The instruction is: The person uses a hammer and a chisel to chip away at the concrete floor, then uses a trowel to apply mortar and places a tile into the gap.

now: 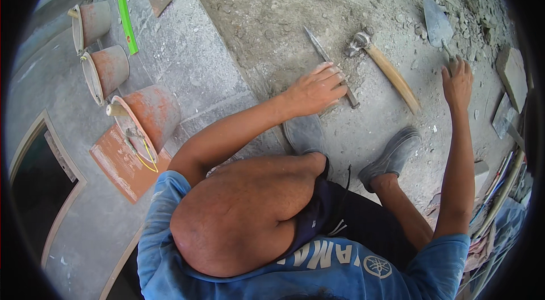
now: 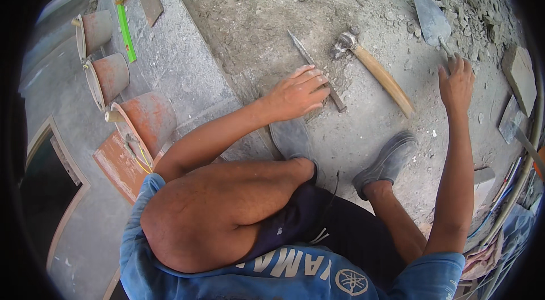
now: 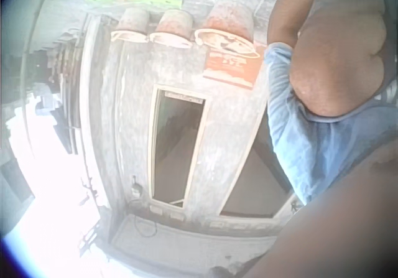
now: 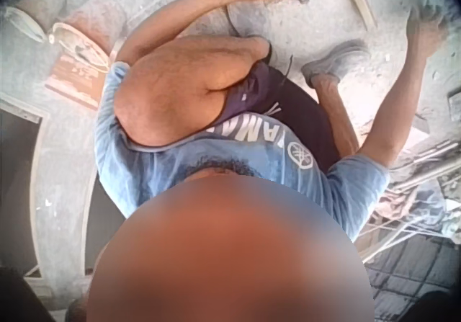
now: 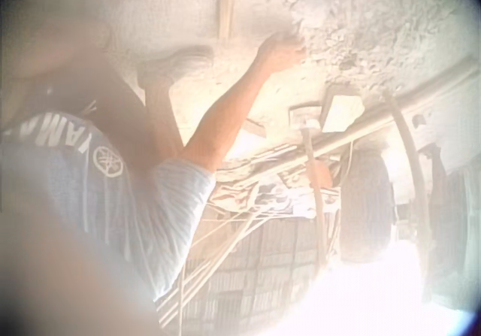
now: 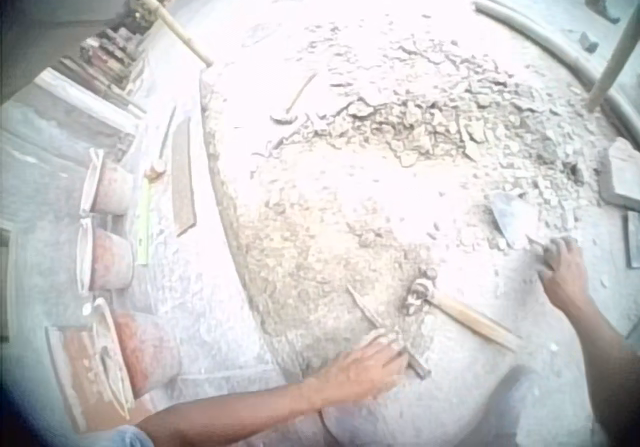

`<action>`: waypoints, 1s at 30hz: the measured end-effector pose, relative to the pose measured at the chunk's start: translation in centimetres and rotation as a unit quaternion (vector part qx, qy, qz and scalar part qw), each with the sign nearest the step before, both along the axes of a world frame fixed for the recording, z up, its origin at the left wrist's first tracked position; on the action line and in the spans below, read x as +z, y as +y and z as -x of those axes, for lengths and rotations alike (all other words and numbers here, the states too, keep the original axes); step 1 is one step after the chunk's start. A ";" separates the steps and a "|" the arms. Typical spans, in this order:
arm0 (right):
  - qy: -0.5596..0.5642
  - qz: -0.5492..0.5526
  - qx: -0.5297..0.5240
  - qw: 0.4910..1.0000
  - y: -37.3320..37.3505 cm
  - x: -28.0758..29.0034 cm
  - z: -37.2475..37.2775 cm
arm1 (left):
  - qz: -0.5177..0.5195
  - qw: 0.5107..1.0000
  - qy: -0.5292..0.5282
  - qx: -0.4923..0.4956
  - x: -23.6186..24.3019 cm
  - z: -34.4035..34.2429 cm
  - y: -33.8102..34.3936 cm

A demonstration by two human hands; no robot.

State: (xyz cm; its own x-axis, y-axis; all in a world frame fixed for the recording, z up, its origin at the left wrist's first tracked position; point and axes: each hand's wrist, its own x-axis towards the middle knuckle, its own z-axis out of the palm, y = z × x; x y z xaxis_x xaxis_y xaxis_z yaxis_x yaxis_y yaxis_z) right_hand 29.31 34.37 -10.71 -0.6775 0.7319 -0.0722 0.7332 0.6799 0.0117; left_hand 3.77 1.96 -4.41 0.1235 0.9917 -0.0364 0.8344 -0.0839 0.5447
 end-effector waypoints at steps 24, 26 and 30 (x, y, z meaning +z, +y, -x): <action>0.085 0.814 -0.094 0.568 -28.4 6.2 23.2 | 0.003 0.859 0.251 0.447 -3.5 31.9 -7.9; 0.100 0.813 -0.081 0.567 -28.8 6.3 25.0 | 0.012 0.855 0.260 0.449 -3.3 32.4 -8.6; 0.117 0.805 -0.051 0.579 -29.0 6.4 26.9 | 0.014 0.848 0.262 0.460 -3.3 32.4 -8.8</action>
